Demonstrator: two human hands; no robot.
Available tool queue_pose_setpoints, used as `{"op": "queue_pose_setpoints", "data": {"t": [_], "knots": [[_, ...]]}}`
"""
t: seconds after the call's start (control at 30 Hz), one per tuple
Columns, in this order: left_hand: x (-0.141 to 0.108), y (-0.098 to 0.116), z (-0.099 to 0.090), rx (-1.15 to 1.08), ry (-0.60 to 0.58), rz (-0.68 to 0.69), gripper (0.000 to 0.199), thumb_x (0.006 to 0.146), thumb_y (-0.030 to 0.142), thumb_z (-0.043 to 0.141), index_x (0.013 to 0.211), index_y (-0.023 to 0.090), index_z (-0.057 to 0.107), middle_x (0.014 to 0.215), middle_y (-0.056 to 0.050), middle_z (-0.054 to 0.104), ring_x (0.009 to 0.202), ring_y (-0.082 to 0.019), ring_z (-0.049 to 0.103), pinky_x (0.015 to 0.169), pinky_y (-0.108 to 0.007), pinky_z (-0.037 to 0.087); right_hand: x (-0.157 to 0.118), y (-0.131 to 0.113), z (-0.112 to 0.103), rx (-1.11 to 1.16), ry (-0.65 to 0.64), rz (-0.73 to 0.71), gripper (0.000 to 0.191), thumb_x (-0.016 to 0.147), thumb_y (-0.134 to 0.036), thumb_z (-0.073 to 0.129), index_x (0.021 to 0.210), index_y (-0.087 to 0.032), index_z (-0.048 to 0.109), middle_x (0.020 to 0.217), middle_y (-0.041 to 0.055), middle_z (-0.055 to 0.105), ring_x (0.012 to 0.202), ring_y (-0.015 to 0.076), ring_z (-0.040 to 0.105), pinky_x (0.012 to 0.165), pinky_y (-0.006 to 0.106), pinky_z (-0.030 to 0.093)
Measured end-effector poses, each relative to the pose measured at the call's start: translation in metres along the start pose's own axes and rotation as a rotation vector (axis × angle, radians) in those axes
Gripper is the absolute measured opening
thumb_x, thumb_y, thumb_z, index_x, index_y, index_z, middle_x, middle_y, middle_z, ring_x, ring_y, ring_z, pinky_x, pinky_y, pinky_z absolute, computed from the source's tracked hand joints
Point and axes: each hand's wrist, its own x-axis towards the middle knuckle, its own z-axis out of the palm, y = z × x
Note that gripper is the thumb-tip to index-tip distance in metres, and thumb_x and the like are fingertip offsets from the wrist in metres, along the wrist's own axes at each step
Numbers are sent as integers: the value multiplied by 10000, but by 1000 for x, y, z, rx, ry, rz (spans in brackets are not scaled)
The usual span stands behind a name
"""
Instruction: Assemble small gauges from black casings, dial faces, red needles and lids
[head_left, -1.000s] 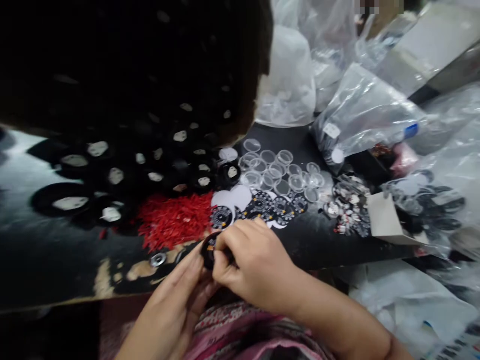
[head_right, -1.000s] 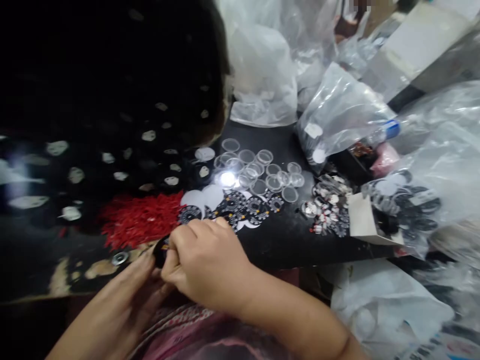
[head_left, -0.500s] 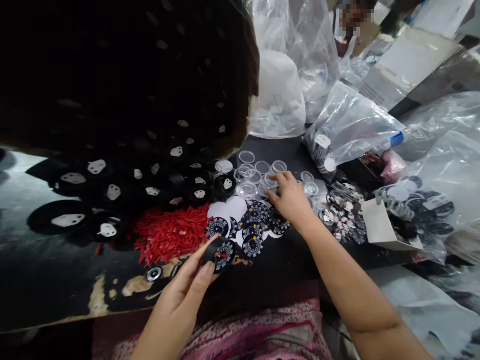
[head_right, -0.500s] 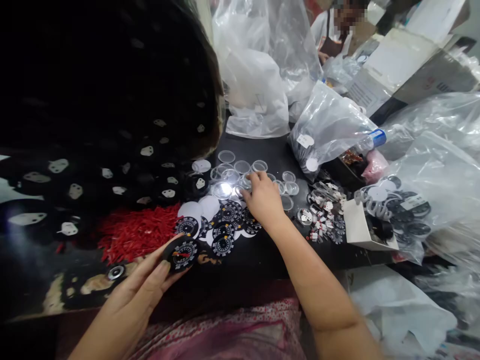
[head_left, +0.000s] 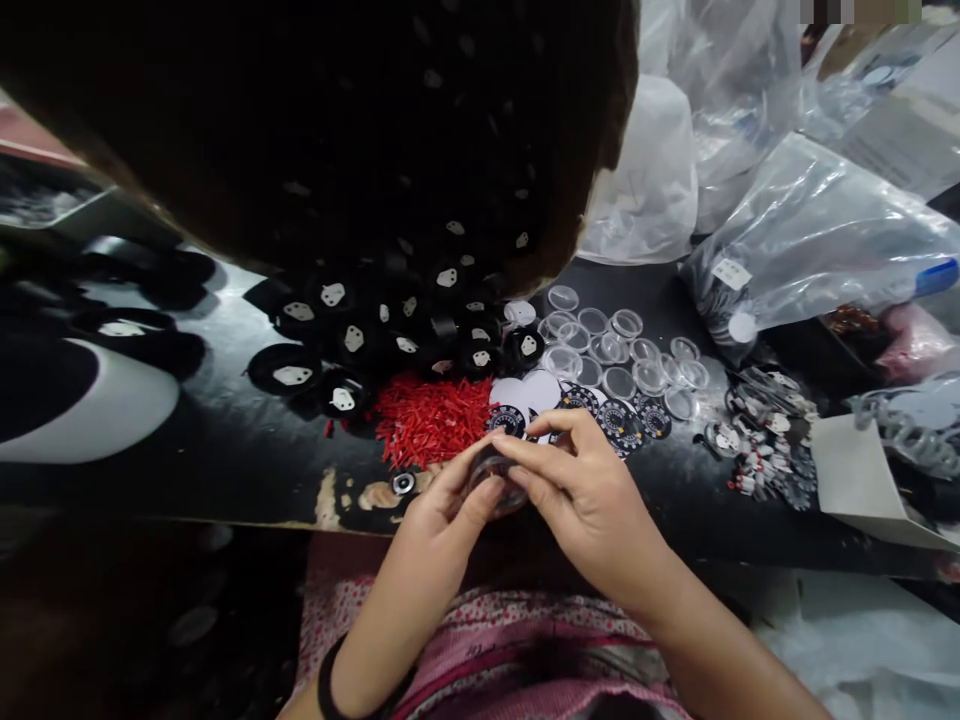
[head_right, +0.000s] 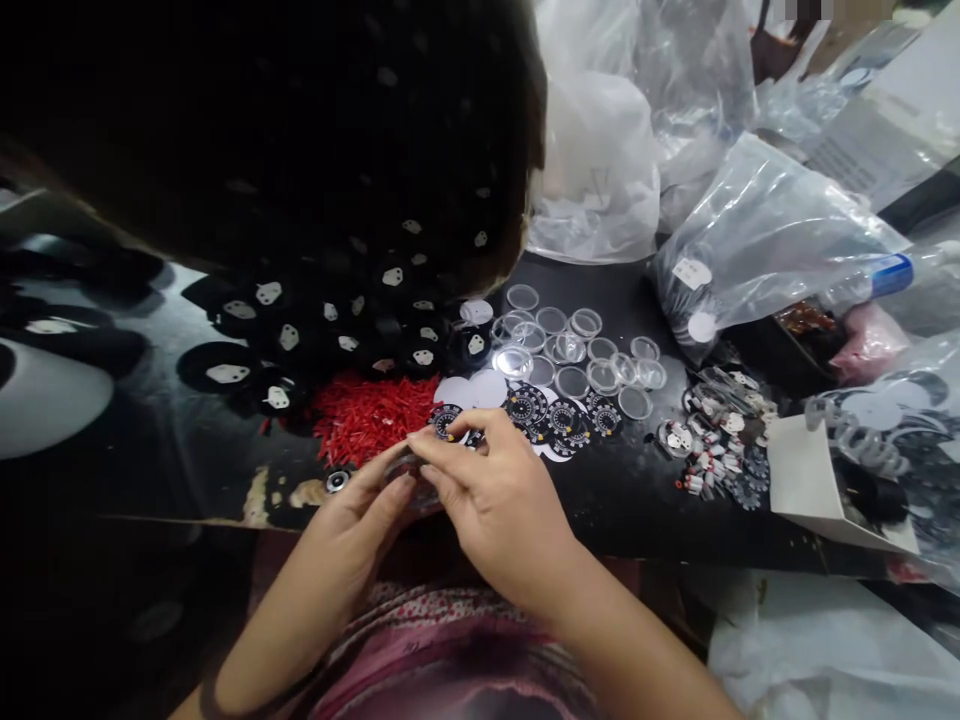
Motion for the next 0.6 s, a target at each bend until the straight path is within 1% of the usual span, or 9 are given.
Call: {"op": "queue_pose_setpoints", "data": {"t": [0.07,0.1,0.2,0.3,0.37,0.43,0.5,0.57,0.6], "knots": [[-4,0,-1,126,-3,65,406,821,385,734,1215,296,701,1313,-28,683,1215,-244,630,1025,-328,509,4,-1,1,1,-5,53,245,1007,-322,491,1073,-202,693,1036,56,606,935,158,598,838,296,474],[-7,0,-1,166,-7,80,393,821,376,731,1203,290,708,1285,-25,700,1211,-246,633,1028,-326,506,7,-2,1,-24,-3,78,280,1015,-371,468,973,-190,679,940,41,619,882,159,597,802,294,457],[-13,-1,3,209,-40,87,377,807,375,732,1170,274,724,1199,-27,741,1143,-265,674,984,-339,537,12,-2,7,-196,26,92,420,1043,-417,360,731,-198,537,696,-2,568,664,142,515,697,300,366],[-12,-3,8,243,-52,90,359,816,367,714,1158,259,728,1188,-31,745,1097,-269,694,962,-354,548,12,1,16,-279,68,43,438,1057,-340,302,674,-204,466,640,-10,531,612,132,467,684,304,315],[-8,-3,10,274,-51,82,342,817,361,708,1146,267,731,1183,-21,746,1070,-259,705,947,-346,553,11,6,18,-254,74,45,431,1053,-334,331,665,-204,465,633,-13,534,626,132,483,689,299,309],[-8,-3,5,310,-54,69,346,816,368,705,1151,290,727,1198,-5,741,1085,-253,698,951,-335,549,9,9,15,-170,31,74,414,1042,-370,394,679,-202,503,644,-20,562,651,131,516,703,289,323],[-16,-4,-12,370,-50,46,362,824,391,693,1178,319,715,1236,8,724,1139,-255,672,985,-335,527,8,12,7,-42,-27,110,349,1028,-396,441,771,-207,584,723,-24,631,706,131,567,735,278,354],[-34,-8,-45,463,2,3,380,836,430,675,1202,334,700,1264,3,709,1184,-271,646,1025,-363,499,6,14,-1,50,-44,141,266,1021,-386,455,913,-224,637,859,-15,688,798,143,609,775,279,381],[-45,-9,-66,521,64,-22,399,839,455,665,1217,332,689,1270,-12,705,1191,-287,639,1041,-391,486,6,14,-3,67,-36,156,238,1016,-372,463,957,-230,644,905,-7,696,833,152,617,786,286,389]]}}
